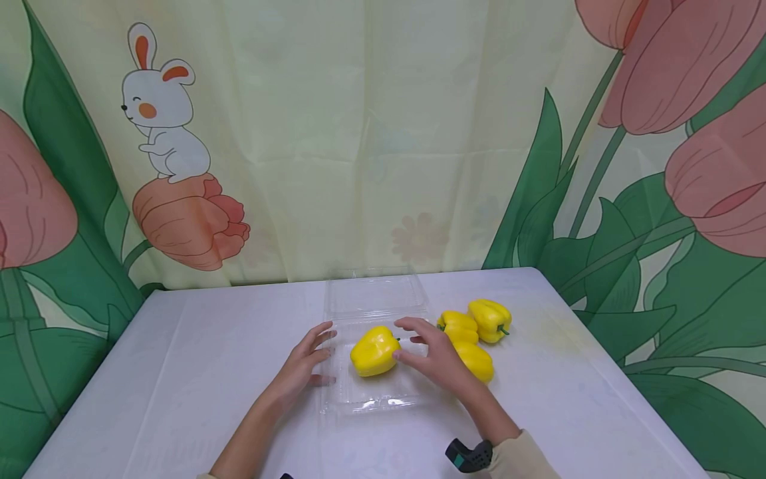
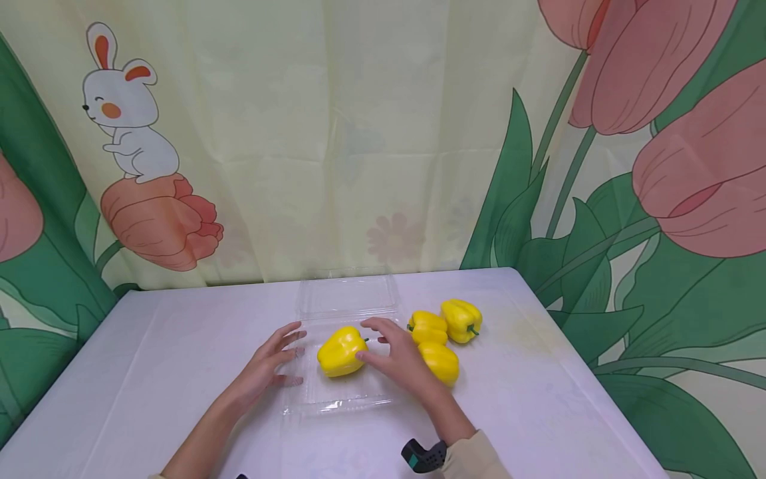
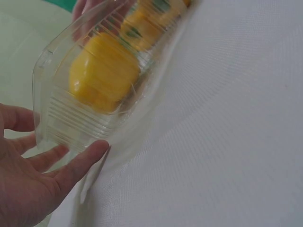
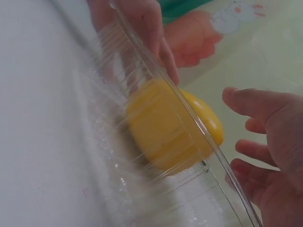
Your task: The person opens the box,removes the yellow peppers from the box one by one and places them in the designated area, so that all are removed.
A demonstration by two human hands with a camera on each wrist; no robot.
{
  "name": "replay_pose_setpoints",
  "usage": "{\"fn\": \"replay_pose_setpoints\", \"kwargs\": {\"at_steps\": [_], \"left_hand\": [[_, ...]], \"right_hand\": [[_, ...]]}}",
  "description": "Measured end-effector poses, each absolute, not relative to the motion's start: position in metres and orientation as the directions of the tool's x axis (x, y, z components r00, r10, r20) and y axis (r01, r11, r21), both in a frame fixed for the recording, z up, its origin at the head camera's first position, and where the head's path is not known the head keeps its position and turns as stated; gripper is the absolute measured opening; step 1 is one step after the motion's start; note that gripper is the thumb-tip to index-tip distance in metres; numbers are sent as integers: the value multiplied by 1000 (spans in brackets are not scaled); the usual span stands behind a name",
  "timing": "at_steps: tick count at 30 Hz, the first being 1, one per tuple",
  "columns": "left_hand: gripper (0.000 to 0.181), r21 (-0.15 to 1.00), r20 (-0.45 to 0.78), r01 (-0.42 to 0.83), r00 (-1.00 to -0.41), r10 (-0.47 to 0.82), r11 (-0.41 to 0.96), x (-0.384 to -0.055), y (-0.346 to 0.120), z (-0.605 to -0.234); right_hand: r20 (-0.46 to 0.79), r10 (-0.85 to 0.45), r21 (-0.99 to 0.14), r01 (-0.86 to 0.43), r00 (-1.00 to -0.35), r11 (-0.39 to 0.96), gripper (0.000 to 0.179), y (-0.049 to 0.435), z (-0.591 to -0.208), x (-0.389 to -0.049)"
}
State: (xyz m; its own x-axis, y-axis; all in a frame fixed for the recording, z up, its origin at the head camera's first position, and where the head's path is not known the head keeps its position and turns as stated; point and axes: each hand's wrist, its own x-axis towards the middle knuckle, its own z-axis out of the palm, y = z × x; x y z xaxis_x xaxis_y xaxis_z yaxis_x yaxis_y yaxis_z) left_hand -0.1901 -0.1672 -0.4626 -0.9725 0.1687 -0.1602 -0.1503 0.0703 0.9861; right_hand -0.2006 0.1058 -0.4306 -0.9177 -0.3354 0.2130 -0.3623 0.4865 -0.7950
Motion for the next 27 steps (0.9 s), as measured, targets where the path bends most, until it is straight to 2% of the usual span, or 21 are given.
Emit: {"fn": "replay_pose_setpoints", "kwargs": {"at_steps": [27], "left_hand": [[55, 985, -165, -154, -972, 165, 82, -190, -167, -463]], "right_hand": [[130, -373, -739, -341, -919, 581, 53, 97, -434, -204]]}}
